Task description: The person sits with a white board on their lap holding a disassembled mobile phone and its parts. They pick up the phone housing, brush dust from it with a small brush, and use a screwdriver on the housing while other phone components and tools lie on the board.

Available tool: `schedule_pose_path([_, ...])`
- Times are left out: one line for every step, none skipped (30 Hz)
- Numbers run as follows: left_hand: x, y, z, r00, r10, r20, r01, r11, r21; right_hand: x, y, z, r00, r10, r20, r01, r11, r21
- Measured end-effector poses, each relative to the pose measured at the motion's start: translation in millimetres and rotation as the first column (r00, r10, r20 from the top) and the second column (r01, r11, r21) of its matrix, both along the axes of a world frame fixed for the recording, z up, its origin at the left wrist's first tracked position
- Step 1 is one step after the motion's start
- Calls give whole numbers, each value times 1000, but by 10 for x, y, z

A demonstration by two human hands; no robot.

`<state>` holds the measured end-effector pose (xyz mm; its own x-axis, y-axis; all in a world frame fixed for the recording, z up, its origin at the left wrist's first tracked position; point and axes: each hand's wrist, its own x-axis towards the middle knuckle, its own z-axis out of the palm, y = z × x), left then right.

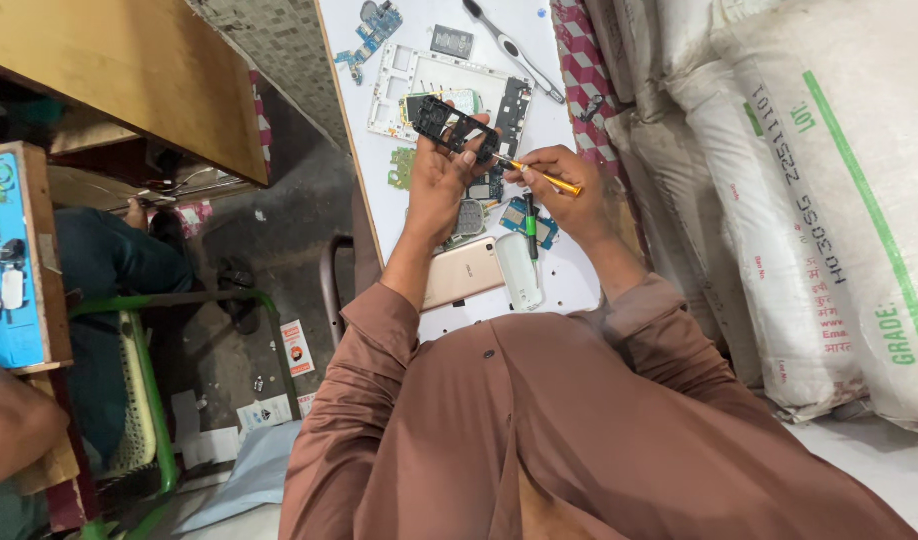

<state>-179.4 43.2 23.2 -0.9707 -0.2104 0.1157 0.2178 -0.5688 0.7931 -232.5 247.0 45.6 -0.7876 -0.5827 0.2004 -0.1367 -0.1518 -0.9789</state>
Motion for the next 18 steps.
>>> schedule_pose_path([1, 3, -5, 1000, 1, 0, -1, 1000, -11, 4, -9, 3, 1000, 5, -13, -5, 1000, -5])
schedule_pose_path([3, 5, -5, 1000, -4, -7, 4, 1000, -10, 3, -17, 1, 1000, 9, -28, -9, 1000, -9])
schedule_pose_path([11, 10, -5, 1000, -10, -13, 10, 1000, -9, 3, -22, -5, 999, 13, -42, -13, 1000, -13])
schedule_pose_path([14, 14, -1, 1000, -16, -20, 16, 1000, -7, -1, -25, -13, 999, 5, -50, -5, 1000, -7])
schedule_pose_path([19, 16, 4, 1000, -15, -10, 15, 1000, -3, -3, -31, -22, 998, -2, -58, 2, 1000, -1])
schedule_pose_path([23, 18, 11, 1000, -13, 1, 13, 1000, 1, -6, -33, -30, 998, -8, -66, 8, 1000, 5])
schedule_pose_path([26, 17, 20, 1000, -13, 12, 13, 1000, 4, -5, -34, -36, 997, -12, -71, 12, 1000, 4])
schedule_pose_path([20, 16, 30, 1000, -12, 15, 12, 1000, -1, -6, -35, -41, 997, -16, -77, 16, 1000, 4])
schedule_pose_path([17, 18, 38, 1000, -11, 19, 11, 1000, -5, -3, -35, -42, 997, -18, -81, 19, 1000, 5])
schedule_pose_path([18, 21, 44, 1000, -10, 24, 10, 1000, -9, 2, -35, -42, 997, -20, -78, 20, 1000, 4])
schedule_pose_path([15, 24, 50, 1000, -8, 28, 9, 1000, -12, 3, -34, -38, 997, -21, -76, 21, 1000, 3])
schedule_pose_path([10, 23, 56, 999, -8, 32, 8, 1000, -16, 5, -37, -31, 997, -23, -75, 23, 1000, 1])
schedule_pose_path([8, 26, 57, 999, -6, 36, 7, 1000, -19, 6, -39, -23, 996, -24, -86, 25, 1000, 6])
schedule_pose_path([8, 27, 58, 999, -3, 44, 3, 1000, -15, 5, -42, -11, 995, -25, -97, 26, 1000, 11])
schedule_pose_path([8, 29, 58, 999, 1, 52, 0, 1000, -11, 6, -47, 2, 994, -26, -108, 27, 999, 16])
schedule_pose_path([7, 31, 57, 998, 4, 59, -4, 1000, -7, 4, -51, 19, 991, -24, -130, 28, 999, 24])
schedule_pose_path([10, 34, 56, 998, 9, 55, -9, 1000, -9, 9, -55, 38, 989, -24, -149, 29, 999, 31])
schedule_pose_path([5, 37, 55, 999, 14, 51, -14, 1000, -10, 13, -58, 57, 985, -24, -169, 31, 999, 39])
